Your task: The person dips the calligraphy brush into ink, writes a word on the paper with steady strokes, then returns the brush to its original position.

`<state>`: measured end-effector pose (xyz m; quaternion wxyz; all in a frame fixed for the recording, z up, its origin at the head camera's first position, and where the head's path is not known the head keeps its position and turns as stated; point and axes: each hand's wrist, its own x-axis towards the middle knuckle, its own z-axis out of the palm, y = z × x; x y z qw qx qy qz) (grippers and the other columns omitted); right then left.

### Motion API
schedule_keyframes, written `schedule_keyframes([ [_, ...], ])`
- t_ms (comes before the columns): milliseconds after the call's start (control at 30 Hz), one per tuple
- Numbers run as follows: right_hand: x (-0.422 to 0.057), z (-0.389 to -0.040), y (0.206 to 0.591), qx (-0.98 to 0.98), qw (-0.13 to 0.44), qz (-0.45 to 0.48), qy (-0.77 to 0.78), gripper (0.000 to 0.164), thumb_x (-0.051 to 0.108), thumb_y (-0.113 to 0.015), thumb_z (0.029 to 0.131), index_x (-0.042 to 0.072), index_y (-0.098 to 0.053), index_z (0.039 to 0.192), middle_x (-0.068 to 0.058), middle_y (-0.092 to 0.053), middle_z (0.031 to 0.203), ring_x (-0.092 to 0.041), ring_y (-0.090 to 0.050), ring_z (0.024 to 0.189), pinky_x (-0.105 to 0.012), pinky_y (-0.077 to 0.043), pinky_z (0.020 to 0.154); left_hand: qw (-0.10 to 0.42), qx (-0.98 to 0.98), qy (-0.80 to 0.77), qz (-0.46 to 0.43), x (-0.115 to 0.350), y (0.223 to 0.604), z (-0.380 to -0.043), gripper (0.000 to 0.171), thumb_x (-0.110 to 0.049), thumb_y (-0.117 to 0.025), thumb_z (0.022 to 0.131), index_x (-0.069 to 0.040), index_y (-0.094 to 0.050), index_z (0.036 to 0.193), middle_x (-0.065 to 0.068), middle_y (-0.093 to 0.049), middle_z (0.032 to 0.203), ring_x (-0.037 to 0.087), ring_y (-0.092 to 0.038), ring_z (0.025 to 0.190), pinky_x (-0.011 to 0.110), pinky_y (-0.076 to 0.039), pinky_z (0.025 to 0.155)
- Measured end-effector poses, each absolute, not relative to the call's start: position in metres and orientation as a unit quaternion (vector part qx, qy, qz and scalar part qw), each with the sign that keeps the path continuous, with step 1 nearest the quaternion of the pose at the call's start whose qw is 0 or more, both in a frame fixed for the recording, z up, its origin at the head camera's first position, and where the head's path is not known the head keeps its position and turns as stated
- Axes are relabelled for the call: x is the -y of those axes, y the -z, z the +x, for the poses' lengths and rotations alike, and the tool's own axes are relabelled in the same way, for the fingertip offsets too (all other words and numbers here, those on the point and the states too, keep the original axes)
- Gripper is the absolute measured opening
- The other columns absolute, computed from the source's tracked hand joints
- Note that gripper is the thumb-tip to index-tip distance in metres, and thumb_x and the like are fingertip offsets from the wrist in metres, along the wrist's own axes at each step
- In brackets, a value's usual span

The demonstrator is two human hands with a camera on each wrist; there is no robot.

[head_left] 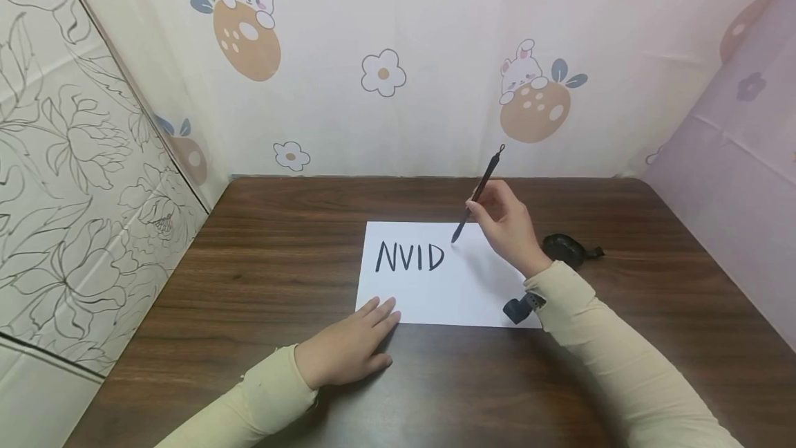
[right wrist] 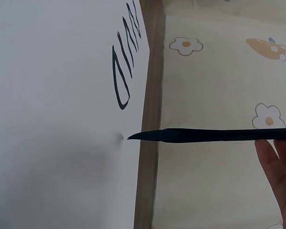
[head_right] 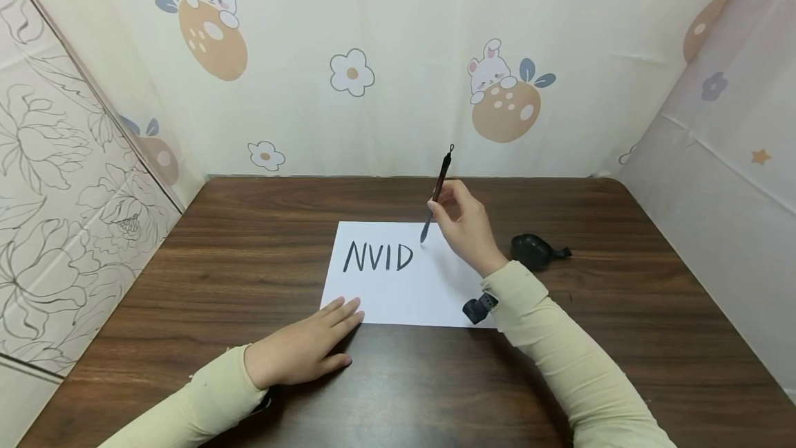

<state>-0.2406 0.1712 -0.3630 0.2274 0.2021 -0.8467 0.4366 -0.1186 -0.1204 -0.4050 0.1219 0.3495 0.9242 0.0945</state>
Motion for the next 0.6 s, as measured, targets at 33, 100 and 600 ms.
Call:
schedule_keyframes([
  [33,-0.1711,-0.2404,0.3638,0.849,0.228,0.201,-0.433,0.024,0.009,-0.066,0.093,0.005,-0.055,0.115,-0.007,-0.064,0.099,-0.004,-0.061,0.089,-0.009,-0.052,0.075,0.122,-0.924,-0.094,0.35,0.1203,0.4049,-0.1186,0.064,-0.034,-0.061,0.095,-0.006,-0.041,0.148,0.013,-0.032,0.159,0.035,-0.029,0.148,0.045,-0.032,0.119],
  [100,-0.1709,-0.2398,0.3651,0.852,0.227,0.198,-0.427,0.025,0.009,-0.066,0.093,0.005,-0.055,0.115,-0.007,-0.064,0.1,-0.002,-0.06,0.091,-0.009,-0.051,0.075,0.121,-0.924,-0.094,0.35,0.1201,0.4052,-0.1186,0.064,-0.034,-0.061,0.095,-0.006,-0.041,0.148,0.014,-0.032,0.159,0.035,-0.029,0.147,0.045,-0.032,0.119],
  [600,-0.1691,-0.236,0.3694,0.858,0.206,0.197,-0.428,0.025,0.007,-0.065,0.093,0.005,-0.054,0.116,-0.007,-0.064,0.101,-0.017,-0.065,0.095,-0.008,-0.05,0.078,0.127,-0.924,-0.096,0.347,0.1194,0.4042,-0.1178,0.064,-0.034,-0.061,0.095,-0.006,-0.041,0.149,0.013,-0.032,0.16,0.034,-0.029,0.148,0.045,-0.032,0.119],
])
